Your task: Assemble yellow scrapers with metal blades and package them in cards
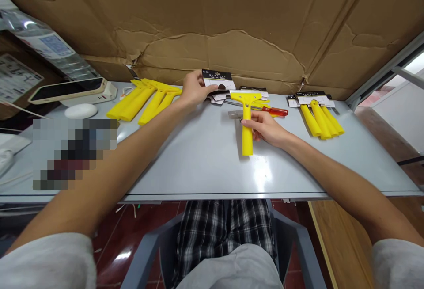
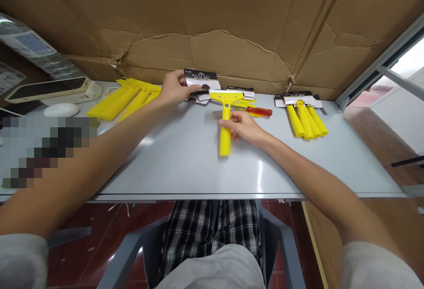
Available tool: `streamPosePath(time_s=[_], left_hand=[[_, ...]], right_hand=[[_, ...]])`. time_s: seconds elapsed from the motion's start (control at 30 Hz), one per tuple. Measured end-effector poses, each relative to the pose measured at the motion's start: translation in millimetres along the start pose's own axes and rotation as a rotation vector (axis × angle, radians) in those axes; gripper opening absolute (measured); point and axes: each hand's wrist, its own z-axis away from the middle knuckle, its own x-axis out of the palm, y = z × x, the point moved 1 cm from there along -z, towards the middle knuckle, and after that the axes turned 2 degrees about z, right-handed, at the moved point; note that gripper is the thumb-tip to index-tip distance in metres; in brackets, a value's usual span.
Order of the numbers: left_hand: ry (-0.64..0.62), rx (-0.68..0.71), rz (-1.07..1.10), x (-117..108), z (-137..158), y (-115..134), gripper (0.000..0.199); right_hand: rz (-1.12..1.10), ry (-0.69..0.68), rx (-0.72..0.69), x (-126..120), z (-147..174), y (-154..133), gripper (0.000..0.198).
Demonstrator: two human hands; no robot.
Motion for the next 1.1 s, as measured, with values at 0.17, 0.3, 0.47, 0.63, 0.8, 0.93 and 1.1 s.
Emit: streamPosePath(time_s=[0.17, 0.3, 0.47, 0.63, 0.8, 0.93, 1.1], left_hand=[[-0.142, -0.043, 0.254, -9, 68, 36, 0.042], [-0.227, -0.109, 0.291, -8, 99, 39, 0.050], [-0.352, -0.190, 0.344, -4, 100, 31, 0.056], [-0.365, -0.207, 0.386, -4, 101, 30, 0.057], [-0.401, -0.175, 0.349, -6, 105, 39, 0.049], [-0.437, -0.117, 0.260, -6, 111, 48, 0.043], [-0.430, -0.074, 0.247, -1, 118, 47, 0.037]], right_hand=[[-0.098, 0.067, 0.000, 3, -2, 0, 0.056], [-0.223, 0.154, 0.023, 2, -3, -2, 0.059], [-0.245, 0.154, 0.054, -1, -3, -4, 0.060], [-0.209, 0.192, 0.041, 2, -1, -6, 0.061], [-0.205, 0.573, -0.126, -13, 1, -19, 0.061], [-0.162, 0.678, -0.165, -32, 0, -25, 0.061], [-0.198, 0.698, -0.112, -35, -4, -21, 0.065]])
